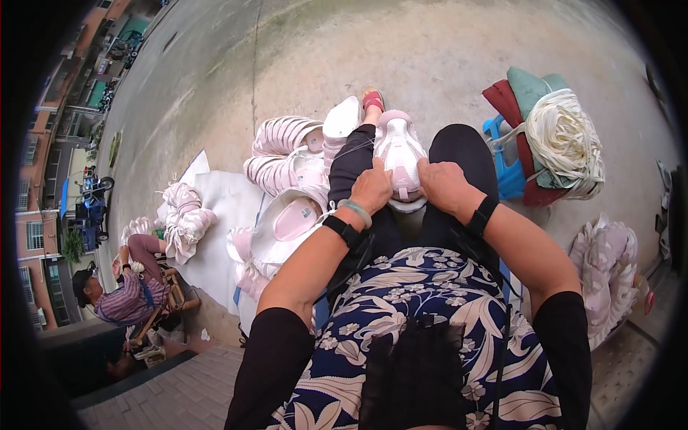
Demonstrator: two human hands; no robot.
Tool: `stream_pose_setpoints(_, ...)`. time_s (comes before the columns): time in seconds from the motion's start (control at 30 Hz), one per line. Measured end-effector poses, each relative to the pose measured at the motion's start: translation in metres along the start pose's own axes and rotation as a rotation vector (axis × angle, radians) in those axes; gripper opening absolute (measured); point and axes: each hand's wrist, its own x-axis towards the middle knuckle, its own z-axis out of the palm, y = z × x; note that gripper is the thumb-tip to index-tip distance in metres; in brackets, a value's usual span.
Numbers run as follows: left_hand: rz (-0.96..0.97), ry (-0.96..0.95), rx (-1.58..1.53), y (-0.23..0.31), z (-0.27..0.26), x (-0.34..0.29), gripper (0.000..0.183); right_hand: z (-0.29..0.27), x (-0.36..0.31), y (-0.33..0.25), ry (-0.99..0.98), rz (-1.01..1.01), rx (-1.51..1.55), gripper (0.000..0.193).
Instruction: The person is threading laces into white and pink athletic shoes.
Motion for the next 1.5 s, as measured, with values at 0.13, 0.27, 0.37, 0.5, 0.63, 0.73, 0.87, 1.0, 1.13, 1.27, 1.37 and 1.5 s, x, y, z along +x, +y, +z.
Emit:
stream_pose_setpoints(0.13, -0.004, -0.002, 0.012, 0.003, -0.001, 0.003, 0.031, 0.018, -0.007, 0.009, 0.229, -0.122, 0.003, 0.030)
stream_pose_setpoints(0.27, -0.044, -0.069, 0.087, 0.011, -0.007, 0.007, 0.032, 0.024, -0.005, 0.012, 0.252, -0.132, -0.017, 0.034)
stream_pose_setpoints(0.37, 0.016, 0.007, 0.152, 0.011, -0.003, 0.008, 0.030, 0.032, -0.006, 0.013, 0.267, -0.146, -0.059, 0.033)
stream_pose_setpoints(0.5, 0.005, -0.082, 0.115, 0.011, 0.001, 0.016, 0.032, 0.024, -0.013, 0.015, 0.251, -0.091, -0.047, 0.029)
stream_pose_setpoints(0.63, -0.095, -0.164, 0.064, 0.016, -0.008, 0.019, 0.036, 0.036, -0.001, 0.020, 0.252, -0.064, 0.237, 0.039)
stream_pose_setpoints(0.73, 0.012, -0.096, 0.063, 0.005, -0.013, 0.019, 0.028, 0.034, -0.002, 0.015, 0.253, -0.110, 0.162, 0.036)
stream_pose_setpoints(0.87, -0.034, -0.139, -0.182, 0.001, -0.018, 0.013, 0.026, 0.023, -0.007, 0.047, 0.398, -0.176, 0.380, 0.025)
stream_pose_setpoints(1.0, -0.114, -0.183, -0.314, 0.004, -0.020, 0.011, 0.030, 0.008, -0.028, 0.116, 0.760, 0.082, 0.320, 0.002)
stream_pose_setpoints(1.13, -0.102, -0.266, -0.302, 0.011, -0.024, 0.017, 0.036, 0.016, -0.048, 0.204, 0.730, 0.484, -0.016, 0.005)
stream_pose_setpoints(1.27, -0.078, -0.263, -0.305, 0.001, -0.022, 0.019, 0.043, 0.007, -0.049, 0.229, 0.631, 0.523, -0.178, 0.014)
stream_pose_setpoints(1.37, -0.025, -0.254, -0.289, 0.009, -0.028, 0.020, 0.038, 0.018, -0.051, 0.241, 0.588, 0.515, -0.220, 0.012)
stream_pose_setpoints(1.5, 0.135, -0.176, -0.051, -0.005, -0.029, 0.019, 0.038, 0.023, -0.043, 0.245, 0.577, 0.559, -0.283, 0.007)
